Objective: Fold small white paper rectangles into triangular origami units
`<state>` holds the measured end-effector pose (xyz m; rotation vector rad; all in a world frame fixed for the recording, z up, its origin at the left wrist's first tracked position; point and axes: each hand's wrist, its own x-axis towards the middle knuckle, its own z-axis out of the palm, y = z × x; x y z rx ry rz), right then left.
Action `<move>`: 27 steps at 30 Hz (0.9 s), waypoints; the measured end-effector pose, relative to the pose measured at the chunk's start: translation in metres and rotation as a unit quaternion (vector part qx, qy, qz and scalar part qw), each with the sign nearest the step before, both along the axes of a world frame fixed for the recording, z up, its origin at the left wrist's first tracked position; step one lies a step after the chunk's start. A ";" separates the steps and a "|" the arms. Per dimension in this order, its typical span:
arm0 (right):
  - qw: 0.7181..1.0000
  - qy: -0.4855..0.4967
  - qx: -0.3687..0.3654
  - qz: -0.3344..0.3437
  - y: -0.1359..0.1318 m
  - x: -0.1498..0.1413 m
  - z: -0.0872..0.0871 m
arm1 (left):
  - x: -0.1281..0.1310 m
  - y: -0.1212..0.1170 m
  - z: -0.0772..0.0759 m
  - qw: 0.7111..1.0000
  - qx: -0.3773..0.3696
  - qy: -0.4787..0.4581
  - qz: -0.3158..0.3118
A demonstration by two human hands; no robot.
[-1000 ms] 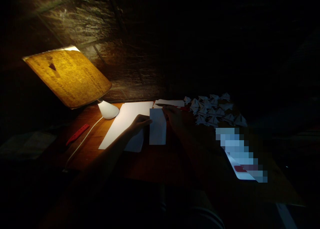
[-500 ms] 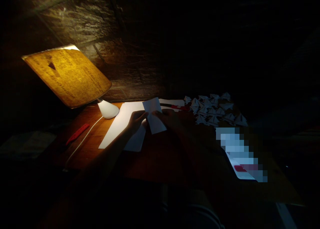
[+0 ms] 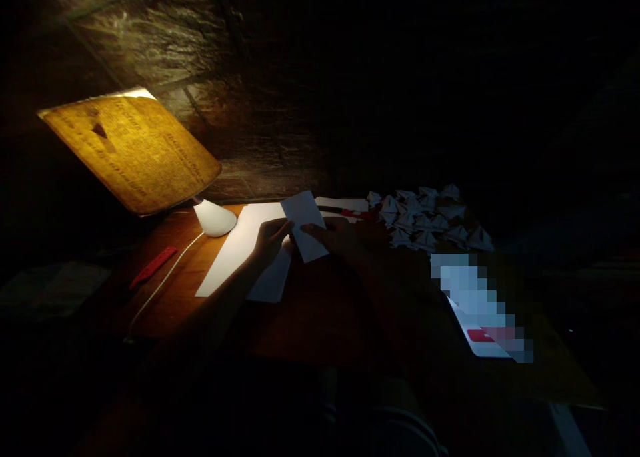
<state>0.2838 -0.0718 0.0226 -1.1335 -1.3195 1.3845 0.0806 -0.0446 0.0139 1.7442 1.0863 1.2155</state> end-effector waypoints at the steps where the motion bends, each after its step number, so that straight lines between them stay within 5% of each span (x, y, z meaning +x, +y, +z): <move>1: 1.000 -0.006 0.001 0.016 0.000 0.001 0.000 | -0.001 0.000 0.000 1.000 0.002 -0.001 0.003; 11: 0.997 -0.013 0.048 0.064 0.017 0.001 -0.025 | 0.000 0.000 0.001 0.999 0.009 -0.030 0.014; 27: 0.996 -0.024 0.063 0.051 0.013 -0.001 -0.023 | -0.001 0.002 -0.003 0.999 0.018 -0.024 0.023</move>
